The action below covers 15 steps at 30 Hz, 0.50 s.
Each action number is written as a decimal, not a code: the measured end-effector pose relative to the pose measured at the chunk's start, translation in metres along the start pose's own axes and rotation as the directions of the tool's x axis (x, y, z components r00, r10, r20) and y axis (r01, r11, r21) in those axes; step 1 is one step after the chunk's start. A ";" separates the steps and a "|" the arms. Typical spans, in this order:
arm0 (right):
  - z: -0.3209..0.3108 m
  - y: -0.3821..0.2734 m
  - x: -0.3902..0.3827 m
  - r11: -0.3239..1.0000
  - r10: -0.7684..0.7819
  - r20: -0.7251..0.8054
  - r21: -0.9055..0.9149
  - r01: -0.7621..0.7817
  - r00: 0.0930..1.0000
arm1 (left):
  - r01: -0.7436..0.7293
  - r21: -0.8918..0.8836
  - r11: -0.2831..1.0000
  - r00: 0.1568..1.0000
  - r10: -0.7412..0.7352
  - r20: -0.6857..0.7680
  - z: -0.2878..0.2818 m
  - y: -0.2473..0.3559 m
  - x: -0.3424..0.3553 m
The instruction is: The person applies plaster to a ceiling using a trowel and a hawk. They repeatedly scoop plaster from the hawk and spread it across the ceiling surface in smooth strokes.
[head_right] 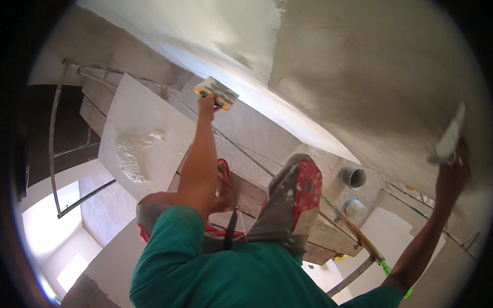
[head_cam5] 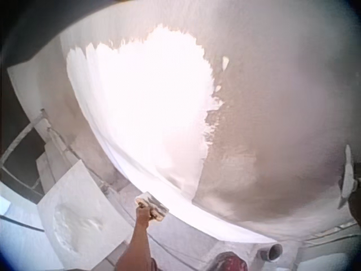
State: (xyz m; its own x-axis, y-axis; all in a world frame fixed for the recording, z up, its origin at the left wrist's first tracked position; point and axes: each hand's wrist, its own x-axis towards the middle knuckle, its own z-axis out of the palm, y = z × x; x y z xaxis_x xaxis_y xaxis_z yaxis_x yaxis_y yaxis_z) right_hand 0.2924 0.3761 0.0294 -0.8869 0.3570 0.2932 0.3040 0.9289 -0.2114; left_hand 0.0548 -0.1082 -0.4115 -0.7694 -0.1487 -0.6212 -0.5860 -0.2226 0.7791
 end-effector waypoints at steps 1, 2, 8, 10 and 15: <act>0.003 0.002 0.004 0.998 0.022 -0.014 -0.051 -0.023 1.000 | -0.008 -0.024 1.000 1.000 0.008 0.012 -0.006 -0.032 0.019; 0.011 0.000 0.003 0.998 0.054 -0.010 -0.014 -0.054 0.998 | 0.067 0.060 0.996 0.998 -0.066 -0.011 -0.003 -0.054 0.031; 0.001 -0.013 -0.006 0.951 -0.040 0.030 -0.306 0.047 0.999 | 0.216 -0.048 0.975 0.974 -0.219 -0.061 0.044 -0.127 0.076; -0.009 0.000 -0.015 0.906 -0.069 0.045 -0.416 0.082 0.997 | 0.217 -0.092 0.972 0.976 -0.218 -0.005 0.059 -0.130 0.085; -0.013 0.004 -0.023 0.920 -0.027 -0.030 -0.391 0.013 0.999 | 0.229 -0.179 0.957 0.973 -0.227 0.032 0.086 -0.124 0.104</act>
State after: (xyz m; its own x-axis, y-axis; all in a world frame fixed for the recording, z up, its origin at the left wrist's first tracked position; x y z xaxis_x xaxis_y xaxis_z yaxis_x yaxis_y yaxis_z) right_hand 0.3191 0.3730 0.0339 -0.8839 0.3347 0.3267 0.4043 0.8979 0.1739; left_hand 0.0256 -0.0134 -0.5652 -0.6240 -0.0630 -0.7788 -0.6916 -0.4195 0.5880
